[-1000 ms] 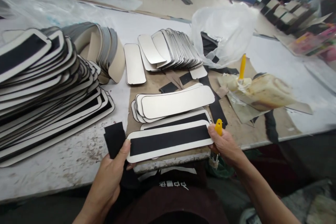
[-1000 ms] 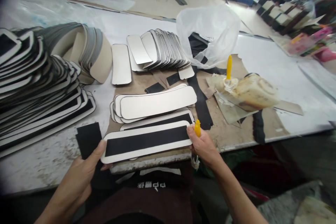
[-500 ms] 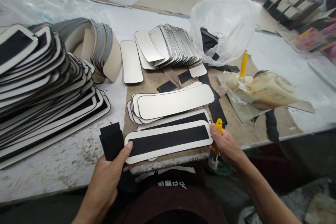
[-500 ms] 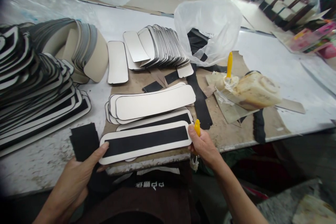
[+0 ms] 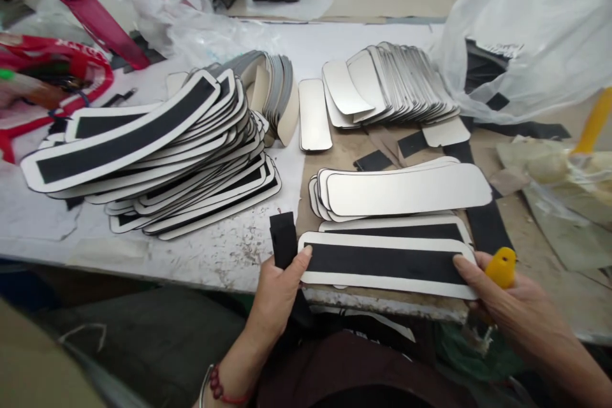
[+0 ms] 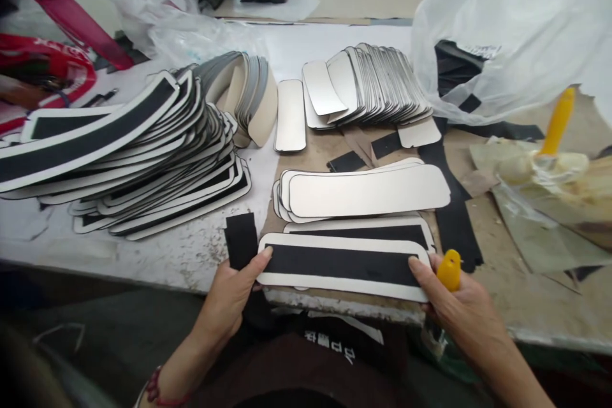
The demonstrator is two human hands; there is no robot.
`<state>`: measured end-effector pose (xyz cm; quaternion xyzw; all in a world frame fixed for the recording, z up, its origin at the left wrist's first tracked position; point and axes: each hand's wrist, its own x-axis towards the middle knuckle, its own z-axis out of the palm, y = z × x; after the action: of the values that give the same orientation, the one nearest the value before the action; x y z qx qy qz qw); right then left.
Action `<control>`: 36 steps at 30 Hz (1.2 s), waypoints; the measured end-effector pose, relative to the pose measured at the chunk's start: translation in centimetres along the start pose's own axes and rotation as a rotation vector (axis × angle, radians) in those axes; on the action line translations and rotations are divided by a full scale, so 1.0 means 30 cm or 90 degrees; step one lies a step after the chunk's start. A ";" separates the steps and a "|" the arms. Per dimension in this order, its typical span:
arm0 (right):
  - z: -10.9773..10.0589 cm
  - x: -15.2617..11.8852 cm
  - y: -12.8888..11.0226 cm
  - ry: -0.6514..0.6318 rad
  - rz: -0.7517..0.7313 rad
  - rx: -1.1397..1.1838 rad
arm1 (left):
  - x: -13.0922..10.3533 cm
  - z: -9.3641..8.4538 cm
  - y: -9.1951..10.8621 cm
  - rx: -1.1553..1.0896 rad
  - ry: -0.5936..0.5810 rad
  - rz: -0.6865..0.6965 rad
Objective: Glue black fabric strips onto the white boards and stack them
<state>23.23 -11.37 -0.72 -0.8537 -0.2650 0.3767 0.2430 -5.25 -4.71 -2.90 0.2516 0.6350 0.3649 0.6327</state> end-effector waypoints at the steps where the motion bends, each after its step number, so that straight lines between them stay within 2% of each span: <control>1: -0.001 -0.001 0.001 0.009 -0.004 -0.015 | 0.001 -0.002 -0.001 -0.002 0.003 0.000; 7: -0.014 -0.009 0.001 0.036 -0.086 -0.103 | 0.009 -0.019 -0.012 0.010 0.006 0.017; 10: -0.010 -0.018 -0.003 0.044 -0.084 -0.092 | 0.006 -0.022 -0.005 0.001 -0.004 0.011; 12: -0.004 -0.030 -0.013 0.025 -0.055 -0.023 | 0.000 -0.021 0.012 -0.028 -0.017 -0.005; 17: 0.009 -0.065 -0.062 -0.145 0.032 0.373 | -0.012 -0.016 0.064 -0.180 -0.060 -0.087; 21: 0.004 -0.059 -0.084 -0.168 0.093 0.470 | -0.011 -0.014 0.068 -0.235 -0.080 -0.164; 24: -0.005 -0.036 -0.073 -0.175 0.067 0.442 | -0.008 -0.010 0.056 -0.209 -0.087 -0.133; 29: -0.016 0.005 -0.049 -0.123 -0.005 0.295 | -0.001 -0.009 0.044 -0.071 -0.089 -0.054; 36: -0.030 0.041 -0.058 -0.111 -0.092 0.143 | 0.013 -0.001 0.049 0.047 -0.027 -0.081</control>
<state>24.16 -9.49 0.23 -0.7641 -0.3021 0.4580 0.3392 -5.53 -3.51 -2.00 0.2414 0.6493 0.2952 0.6580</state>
